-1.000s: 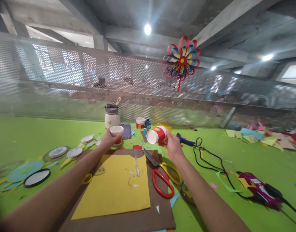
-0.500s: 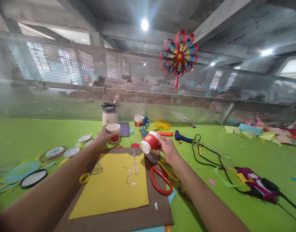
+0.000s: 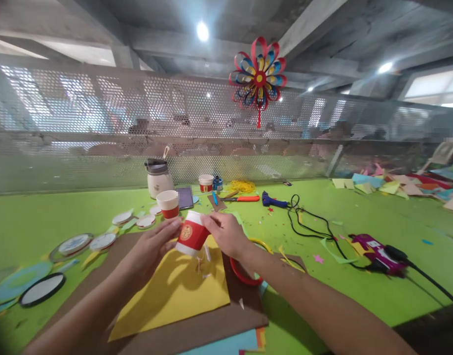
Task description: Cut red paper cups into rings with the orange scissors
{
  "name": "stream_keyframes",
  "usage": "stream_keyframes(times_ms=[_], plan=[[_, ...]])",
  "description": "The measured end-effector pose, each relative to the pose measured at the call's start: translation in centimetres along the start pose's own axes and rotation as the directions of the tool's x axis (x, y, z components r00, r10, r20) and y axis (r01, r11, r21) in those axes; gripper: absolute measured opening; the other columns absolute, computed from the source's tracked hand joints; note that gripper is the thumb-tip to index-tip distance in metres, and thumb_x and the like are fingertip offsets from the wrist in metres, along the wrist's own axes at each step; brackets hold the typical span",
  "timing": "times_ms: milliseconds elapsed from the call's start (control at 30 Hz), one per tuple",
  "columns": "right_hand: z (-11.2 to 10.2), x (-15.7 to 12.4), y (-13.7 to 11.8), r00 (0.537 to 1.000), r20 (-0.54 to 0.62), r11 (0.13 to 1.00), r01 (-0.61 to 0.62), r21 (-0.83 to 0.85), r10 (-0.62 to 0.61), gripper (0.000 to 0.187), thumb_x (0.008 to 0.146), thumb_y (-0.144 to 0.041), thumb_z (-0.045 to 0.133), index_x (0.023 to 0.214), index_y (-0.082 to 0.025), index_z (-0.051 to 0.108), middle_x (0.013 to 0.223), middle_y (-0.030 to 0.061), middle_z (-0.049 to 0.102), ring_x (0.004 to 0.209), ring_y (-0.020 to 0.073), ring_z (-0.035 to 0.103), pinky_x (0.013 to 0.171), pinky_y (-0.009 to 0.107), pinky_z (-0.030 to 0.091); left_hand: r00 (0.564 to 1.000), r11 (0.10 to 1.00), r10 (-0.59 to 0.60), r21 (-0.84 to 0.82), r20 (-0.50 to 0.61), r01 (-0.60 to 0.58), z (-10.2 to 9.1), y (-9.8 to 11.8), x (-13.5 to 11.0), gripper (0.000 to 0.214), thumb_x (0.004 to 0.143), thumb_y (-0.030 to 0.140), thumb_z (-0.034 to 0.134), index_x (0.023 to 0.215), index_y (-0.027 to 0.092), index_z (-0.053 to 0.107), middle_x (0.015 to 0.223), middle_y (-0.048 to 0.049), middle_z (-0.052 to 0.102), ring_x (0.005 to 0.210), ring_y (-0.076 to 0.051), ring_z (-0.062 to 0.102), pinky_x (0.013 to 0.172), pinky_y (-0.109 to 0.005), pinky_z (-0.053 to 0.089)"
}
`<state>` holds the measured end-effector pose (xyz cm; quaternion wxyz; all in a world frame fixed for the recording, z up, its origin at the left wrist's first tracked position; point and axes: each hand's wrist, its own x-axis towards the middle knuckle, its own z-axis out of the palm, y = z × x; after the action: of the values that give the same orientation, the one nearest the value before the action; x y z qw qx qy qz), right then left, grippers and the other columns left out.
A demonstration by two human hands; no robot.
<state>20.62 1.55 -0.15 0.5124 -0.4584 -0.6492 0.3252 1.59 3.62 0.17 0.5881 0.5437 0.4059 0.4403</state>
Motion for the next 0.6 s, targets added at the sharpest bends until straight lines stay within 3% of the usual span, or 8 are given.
stream_keyframes(times_ms=[100, 200, 367, 467, 600], plan=[[0.4, -0.6, -0.5, 0.999, 0.018, 0.998, 0.038, -0.05, -0.037, 0.023, 0.097, -0.037, 0.057, 0.1, -0.015, 0.066, 0.096, 0.0027, 0.069, 0.081, 0.0175, 0.067, 0.074, 0.036, 0.056, 0.978, 0.992, -0.072, -0.088, 0.197, 0.09, 0.9, -0.3, -1.6, 0.043, 0.081, 0.05, 0.066, 0.109, 0.017, 0.07, 0.101, -0.0119, 0.074, 0.09, -0.025, 0.069, 0.079, -0.037, 0.055], [0.2, -1.0, -0.8, 0.997, 0.048, 0.995, 0.068, -0.078, -0.065, 0.024, 0.097, -0.038, 0.057, 0.097, -0.015, 0.067, 0.093, 0.0022, 0.069, 0.082, 0.0178, 0.067, 0.075, 0.037, 0.056, 0.955, 0.981, -0.108, -0.124, 0.277, 0.147, 0.9, -0.2, -2.4, 0.041, 0.082, 0.048, 0.067, 0.109, 0.018, 0.071, 0.099, -0.0108, 0.075, 0.084, -0.022, 0.069, 0.074, -0.034, 0.056], [-1.2, -0.5, -0.2, 0.998, 0.009, 0.986, 0.066, -0.156, -0.065, 0.028, 0.1, -0.038, 0.051, 0.116, -0.016, 0.061, 0.109, 0.0067, 0.068, 0.091, 0.0195, 0.068, 0.08, 0.04, 0.056, 0.97, 0.923, -0.16, -0.321, 0.183, 0.213, -0.6, 0.2, -1.9, 0.038, 0.084, 0.044, 0.067, 0.108, 0.015, 0.07, 0.103, -0.0126, 0.075, 0.085, -0.024, 0.071, 0.075, -0.034, 0.058], [-3.0, -0.6, 1.4, 0.998, 0.056, 0.948, 0.035, -0.316, -0.018, 0.024, 0.098, -0.036, 0.055, 0.106, -0.016, 0.065, 0.101, 0.0044, 0.069, 0.089, 0.0192, 0.067, 0.08, 0.04, 0.055, 0.975, 0.87, -0.199, -0.441, 0.097, 0.221, -1.4, 0.1, -1.3, 0.039, 0.083, 0.043, 0.066, 0.107, 0.013, 0.067, 0.1, -0.0136, 0.075, 0.084, -0.028, 0.073, 0.079, -0.038, 0.058], [-6.0, -2.3, 4.1, 0.984, 0.153, 0.822, 0.011, -0.569, 0.093, 0.018, 0.094, -0.035, 0.061, 0.097, -0.019, 0.067, 0.101, 0.004, 0.068, 0.085, 0.0173, 0.065, 0.079, 0.037, 0.054, 0.979, 0.871, -0.195, -0.448, 0.057, 0.2, -2.0, -0.4, -1.2, 0.041, 0.084, 0.044, 0.064, 0.11, 0.012, 0.064, 0.1, -0.0153, 0.075, 0.082, -0.024, 0.073, 0.075, -0.032, 0.058]])
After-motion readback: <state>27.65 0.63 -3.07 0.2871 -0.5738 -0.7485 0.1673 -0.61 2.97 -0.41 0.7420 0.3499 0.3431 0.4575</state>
